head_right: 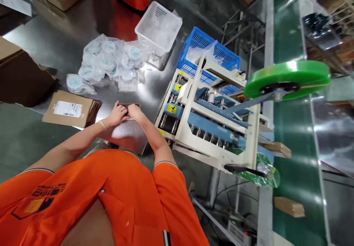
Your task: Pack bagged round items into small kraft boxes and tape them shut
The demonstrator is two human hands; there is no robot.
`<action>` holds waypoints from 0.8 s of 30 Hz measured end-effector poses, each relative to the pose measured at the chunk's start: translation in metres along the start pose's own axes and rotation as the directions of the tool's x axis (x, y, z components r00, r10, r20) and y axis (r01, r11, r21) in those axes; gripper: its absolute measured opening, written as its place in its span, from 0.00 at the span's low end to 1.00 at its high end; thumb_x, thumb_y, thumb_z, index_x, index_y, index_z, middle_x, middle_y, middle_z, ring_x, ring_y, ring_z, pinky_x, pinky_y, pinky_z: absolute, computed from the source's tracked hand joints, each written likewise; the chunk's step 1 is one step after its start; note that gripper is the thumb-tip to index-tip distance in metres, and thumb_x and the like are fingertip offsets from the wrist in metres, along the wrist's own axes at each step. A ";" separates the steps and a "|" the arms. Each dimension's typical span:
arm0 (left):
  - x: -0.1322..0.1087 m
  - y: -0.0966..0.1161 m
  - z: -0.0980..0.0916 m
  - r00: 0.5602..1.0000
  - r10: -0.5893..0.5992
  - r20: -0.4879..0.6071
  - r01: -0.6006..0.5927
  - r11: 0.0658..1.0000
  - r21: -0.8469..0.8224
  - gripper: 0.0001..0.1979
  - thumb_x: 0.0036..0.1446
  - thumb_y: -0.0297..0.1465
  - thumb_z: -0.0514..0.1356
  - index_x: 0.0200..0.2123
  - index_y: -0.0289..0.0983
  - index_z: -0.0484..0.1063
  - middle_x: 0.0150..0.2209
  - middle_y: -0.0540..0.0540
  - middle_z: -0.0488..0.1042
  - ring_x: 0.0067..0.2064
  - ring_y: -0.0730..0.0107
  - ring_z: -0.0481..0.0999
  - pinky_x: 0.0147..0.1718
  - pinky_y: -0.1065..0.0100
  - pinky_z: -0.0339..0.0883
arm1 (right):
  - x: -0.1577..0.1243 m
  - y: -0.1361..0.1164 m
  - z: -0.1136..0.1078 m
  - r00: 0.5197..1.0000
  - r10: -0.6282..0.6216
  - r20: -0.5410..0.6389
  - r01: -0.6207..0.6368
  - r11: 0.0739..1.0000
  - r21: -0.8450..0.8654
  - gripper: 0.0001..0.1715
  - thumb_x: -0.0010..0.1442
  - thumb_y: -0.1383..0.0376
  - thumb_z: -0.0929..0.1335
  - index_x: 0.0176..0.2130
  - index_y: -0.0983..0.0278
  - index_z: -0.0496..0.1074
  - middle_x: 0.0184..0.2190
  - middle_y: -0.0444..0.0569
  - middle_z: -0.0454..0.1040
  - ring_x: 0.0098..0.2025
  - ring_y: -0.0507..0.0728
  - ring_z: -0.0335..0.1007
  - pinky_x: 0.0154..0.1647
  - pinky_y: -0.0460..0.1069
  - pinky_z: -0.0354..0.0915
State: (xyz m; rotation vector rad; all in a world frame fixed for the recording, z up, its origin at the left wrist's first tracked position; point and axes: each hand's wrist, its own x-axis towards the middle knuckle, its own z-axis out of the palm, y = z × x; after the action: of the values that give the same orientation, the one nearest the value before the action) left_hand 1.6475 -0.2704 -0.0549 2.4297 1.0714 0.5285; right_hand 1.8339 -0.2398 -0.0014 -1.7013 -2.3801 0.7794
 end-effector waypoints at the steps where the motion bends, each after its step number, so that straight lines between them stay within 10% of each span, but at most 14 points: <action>1: 0.001 0.001 -0.003 1.000 0.004 0.015 -0.004 1.000 0.023 0.17 0.73 0.45 0.61 0.47 0.38 0.82 0.46 0.36 0.79 0.54 0.44 0.75 0.73 0.26 0.51 | -0.009 0.006 -0.005 0.999 0.025 -0.027 -0.026 1.000 -0.009 0.06 0.60 0.73 0.77 0.37 0.64 0.85 0.36 0.55 0.85 0.45 0.64 0.82 0.51 0.52 0.74; 7: 0.001 0.014 -0.009 0.999 -0.018 0.046 0.014 0.996 0.085 0.21 0.71 0.43 0.62 0.58 0.37 0.82 0.53 0.31 0.78 0.58 0.38 0.72 0.72 0.25 0.51 | -0.035 0.035 -0.008 0.933 0.319 -0.165 -0.286 0.938 0.198 0.15 0.65 0.73 0.68 0.47 0.66 0.84 0.43 0.53 0.86 0.46 0.60 0.83 0.51 0.52 0.78; 15: -0.003 0.004 -0.017 0.995 -0.083 0.063 0.095 0.969 -0.226 0.23 0.67 0.49 0.63 0.55 0.38 0.78 0.53 0.35 0.78 0.60 0.42 0.73 0.76 0.30 0.47 | -0.036 0.039 0.013 1.000 -0.028 -0.006 0.028 0.991 0.127 0.14 0.72 0.68 0.68 0.51 0.67 0.83 0.53 0.57 0.83 0.56 0.62 0.78 0.64 0.56 0.72; 20: -0.034 -0.022 -0.018 0.919 -0.362 -0.158 0.212 0.789 -0.577 0.25 0.65 0.46 0.64 0.59 0.38 0.72 0.62 0.34 0.74 0.67 0.50 0.71 0.71 0.44 0.65 | -0.064 0.061 0.016 0.966 -0.224 0.131 0.235 0.969 -0.079 0.12 0.76 0.67 0.68 0.48 0.66 0.83 0.60 0.61 0.78 0.61 0.63 0.72 0.70 0.60 0.67; 24: -0.026 -0.018 -0.001 0.885 -0.451 0.118 0.361 0.503 -0.785 0.36 0.53 0.44 0.72 0.61 0.35 0.70 0.56 0.36 0.80 0.59 0.53 0.79 0.60 0.51 0.76 | -0.059 0.061 0.020 0.963 -0.228 0.140 0.236 0.971 -0.044 0.16 0.77 0.67 0.65 0.47 0.67 0.84 0.60 0.59 0.79 0.60 0.62 0.72 0.69 0.58 0.67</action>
State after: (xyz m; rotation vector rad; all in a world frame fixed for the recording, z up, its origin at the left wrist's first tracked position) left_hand 1.6199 -0.2791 -0.0681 1.3077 1.0846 0.7636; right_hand 1.9002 -0.2860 -0.0349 -1.3925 -2.6563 0.8149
